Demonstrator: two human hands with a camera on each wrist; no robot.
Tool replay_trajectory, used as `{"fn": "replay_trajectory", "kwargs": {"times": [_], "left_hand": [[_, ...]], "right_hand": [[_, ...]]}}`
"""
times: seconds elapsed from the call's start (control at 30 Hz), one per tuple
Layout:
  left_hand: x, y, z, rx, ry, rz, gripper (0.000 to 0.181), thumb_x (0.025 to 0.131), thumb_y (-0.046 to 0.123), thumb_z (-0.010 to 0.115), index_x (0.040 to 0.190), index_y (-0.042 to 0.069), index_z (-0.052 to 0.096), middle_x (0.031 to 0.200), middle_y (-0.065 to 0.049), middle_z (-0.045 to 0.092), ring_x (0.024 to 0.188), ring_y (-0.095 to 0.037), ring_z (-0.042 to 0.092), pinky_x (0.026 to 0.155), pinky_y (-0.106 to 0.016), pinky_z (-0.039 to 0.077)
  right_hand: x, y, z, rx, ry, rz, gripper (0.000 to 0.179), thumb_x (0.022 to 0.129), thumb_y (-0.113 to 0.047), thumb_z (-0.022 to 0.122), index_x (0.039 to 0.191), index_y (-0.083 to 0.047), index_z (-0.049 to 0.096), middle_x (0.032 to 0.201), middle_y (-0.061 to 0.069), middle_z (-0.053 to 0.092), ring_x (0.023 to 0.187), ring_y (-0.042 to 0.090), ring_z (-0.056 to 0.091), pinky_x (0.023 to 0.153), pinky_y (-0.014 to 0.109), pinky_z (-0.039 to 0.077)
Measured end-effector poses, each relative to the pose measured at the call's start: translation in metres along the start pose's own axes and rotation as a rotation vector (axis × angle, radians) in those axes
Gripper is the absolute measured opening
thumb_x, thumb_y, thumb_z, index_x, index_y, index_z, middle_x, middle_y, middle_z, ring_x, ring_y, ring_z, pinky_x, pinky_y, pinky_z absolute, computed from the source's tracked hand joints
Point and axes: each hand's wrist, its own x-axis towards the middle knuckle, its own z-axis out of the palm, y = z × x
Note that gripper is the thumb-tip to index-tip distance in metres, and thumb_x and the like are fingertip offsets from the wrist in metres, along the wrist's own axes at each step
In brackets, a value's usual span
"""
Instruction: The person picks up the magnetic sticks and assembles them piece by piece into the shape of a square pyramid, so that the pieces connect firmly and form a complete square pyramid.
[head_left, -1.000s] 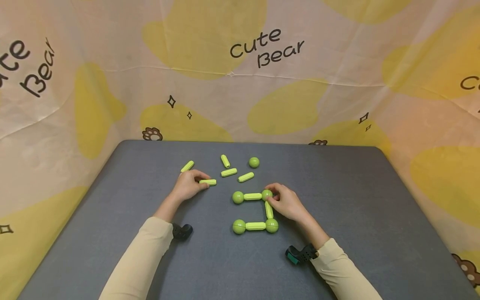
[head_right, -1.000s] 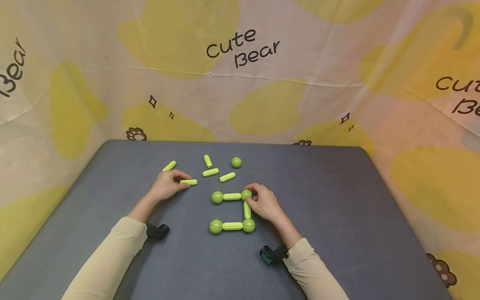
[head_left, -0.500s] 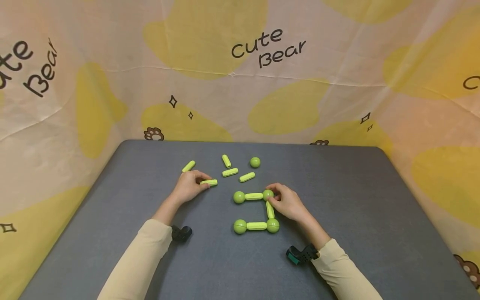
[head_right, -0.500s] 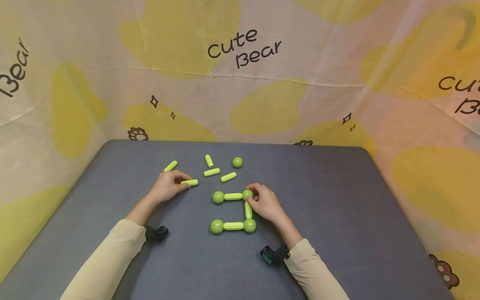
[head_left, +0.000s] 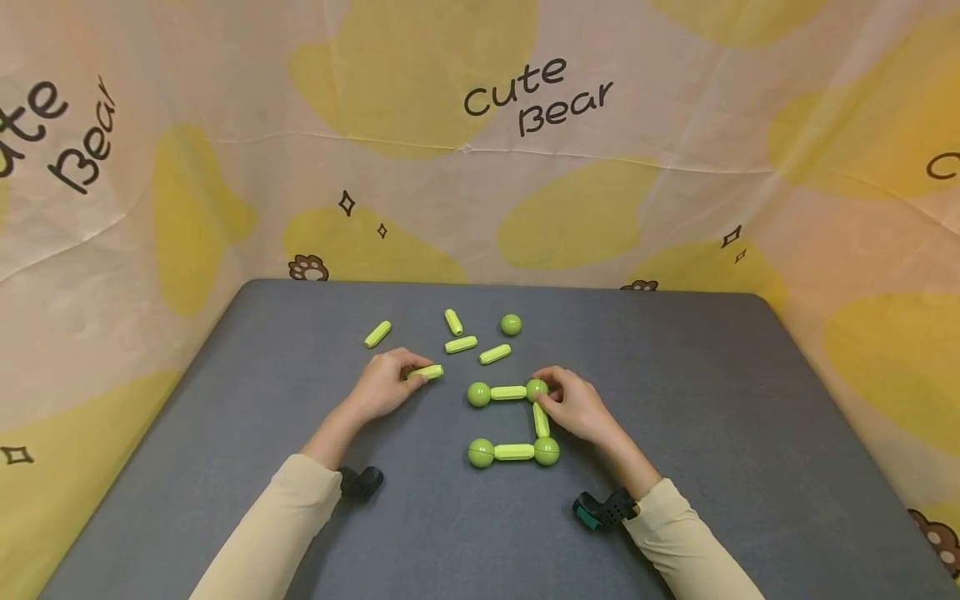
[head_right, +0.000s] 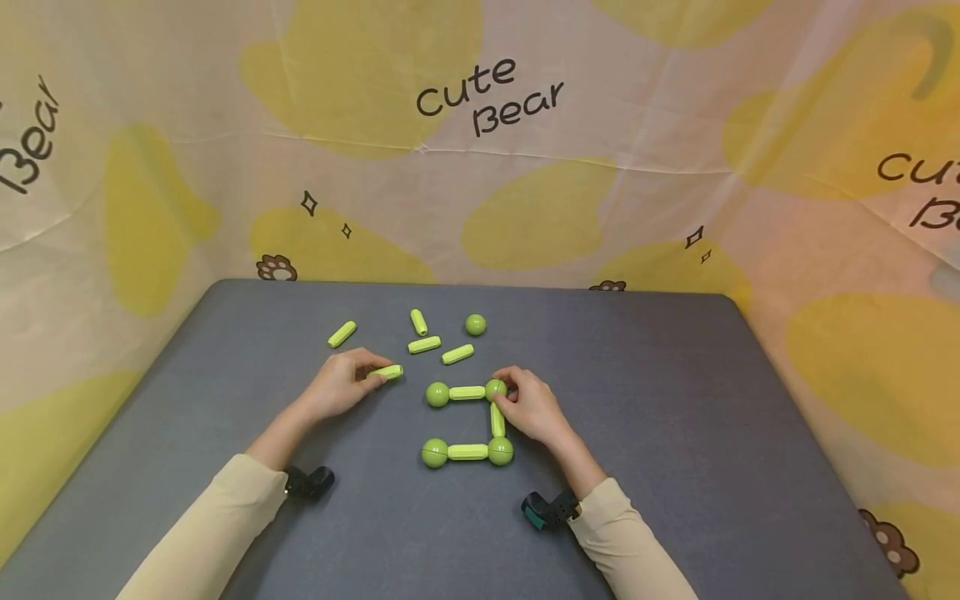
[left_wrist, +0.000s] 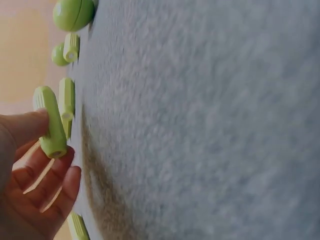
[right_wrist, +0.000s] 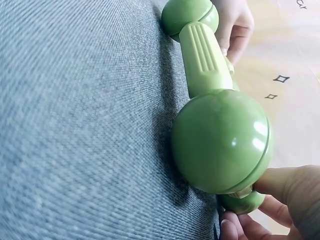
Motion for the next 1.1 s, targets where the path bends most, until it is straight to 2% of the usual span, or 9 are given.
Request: {"fn": "replay_trajectory", "kwargs": {"times": [0.33, 0.57, 0.8, 1.1], "left_hand": [[-0.01, 0.014, 0.007, 0.006, -0.054, 0.009, 0.018, 0.081, 0.014, 0.068, 0.099, 0.012, 0.072, 0.078, 0.002, 0.06, 0.065, -0.009, 0.049, 0.059, -0.027, 0.039], [-0.017, 0.028, 0.012, -0.027, -0.095, -0.019, 0.014, 0.082, 0.017, 0.068, 0.096, 0.014, 0.071, 0.078, 0.004, 0.063, 0.064, -0.006, 0.052, 0.058, -0.026, 0.042], [-0.022, 0.043, 0.02, -0.043, -0.131, -0.028, 0.01, 0.081, 0.015, 0.067, 0.089, 0.011, 0.071, 0.07, 0.005, 0.061, 0.058, -0.004, 0.05, 0.056, -0.024, 0.042], [-0.025, 0.049, 0.026, -0.073, -0.142, -0.021, 0.007, 0.078, 0.015, 0.069, 0.083, 0.012, 0.071, 0.068, 0.006, 0.061, 0.056, -0.003, 0.05, 0.053, -0.02, 0.041]], "right_hand": [[-0.001, 0.002, 0.001, 0.001, 0.009, -0.011, 0.028, 0.085, -0.013, 0.065, 0.113, -0.009, 0.06, 0.102, 0.008, 0.062, 0.077, 0.013, 0.057, 0.061, 0.026, 0.045], [0.0, 0.004, 0.0, 0.008, 0.009, -0.016, 0.027, 0.085, -0.013, 0.065, 0.112, -0.009, 0.06, 0.101, 0.007, 0.063, 0.075, 0.013, 0.057, 0.061, 0.026, 0.045], [0.0, 0.004, 0.0, 0.001, 0.007, -0.013, 0.028, 0.086, -0.014, 0.064, 0.112, -0.008, 0.06, 0.1, 0.008, 0.062, 0.075, 0.013, 0.057, 0.06, 0.025, 0.045], [0.0, 0.003, 0.0, 0.005, 0.006, -0.017, 0.028, 0.085, -0.014, 0.065, 0.113, -0.008, 0.06, 0.101, 0.008, 0.062, 0.076, 0.013, 0.057, 0.061, 0.026, 0.045]]}}
